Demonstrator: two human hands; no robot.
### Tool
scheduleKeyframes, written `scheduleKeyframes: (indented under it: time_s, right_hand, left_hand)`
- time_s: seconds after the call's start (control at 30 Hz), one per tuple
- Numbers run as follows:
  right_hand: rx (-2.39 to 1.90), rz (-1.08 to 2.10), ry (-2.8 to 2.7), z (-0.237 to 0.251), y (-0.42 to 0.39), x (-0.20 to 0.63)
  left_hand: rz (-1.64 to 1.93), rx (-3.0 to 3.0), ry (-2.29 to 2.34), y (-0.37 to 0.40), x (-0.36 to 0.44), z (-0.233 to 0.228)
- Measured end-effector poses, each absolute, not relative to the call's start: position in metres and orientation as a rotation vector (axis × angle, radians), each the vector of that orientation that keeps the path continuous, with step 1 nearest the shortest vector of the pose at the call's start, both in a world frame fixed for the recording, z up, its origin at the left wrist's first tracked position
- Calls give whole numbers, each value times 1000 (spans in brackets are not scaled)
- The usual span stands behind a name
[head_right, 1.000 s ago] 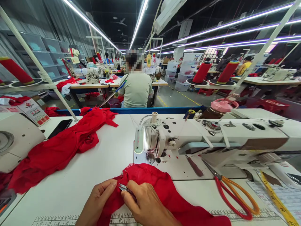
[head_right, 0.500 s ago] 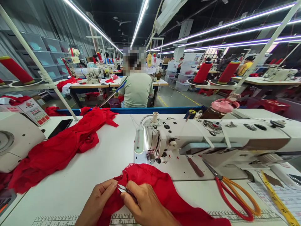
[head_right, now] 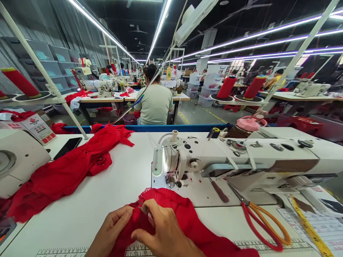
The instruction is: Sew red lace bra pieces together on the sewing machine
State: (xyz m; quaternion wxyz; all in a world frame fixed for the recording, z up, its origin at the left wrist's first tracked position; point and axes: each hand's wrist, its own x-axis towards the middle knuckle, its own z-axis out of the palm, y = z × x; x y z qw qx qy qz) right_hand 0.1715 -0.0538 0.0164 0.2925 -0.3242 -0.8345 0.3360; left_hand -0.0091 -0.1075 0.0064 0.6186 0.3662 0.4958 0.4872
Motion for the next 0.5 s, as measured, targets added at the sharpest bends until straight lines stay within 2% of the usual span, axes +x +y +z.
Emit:
scheduleKeyframes:
  time_s: [0.07,0.13,0.23,0.5]
  right_hand:
    - [-745,589,-2274,10,-56,171]
    - [-653,422,-2308,8,-56,171]
    - [-596,355,-2362,9,-53,172]
    - [-479,51,-2308,17,-55,166]
  left_hand:
    - [1107,918,1120,-108,-11,8]
    - [1059,1056,1129,-108,-13,10]
    - [1029,1356,1324,-112,-16,8]
    - [1392,1987,1755,-118,-5,-15]
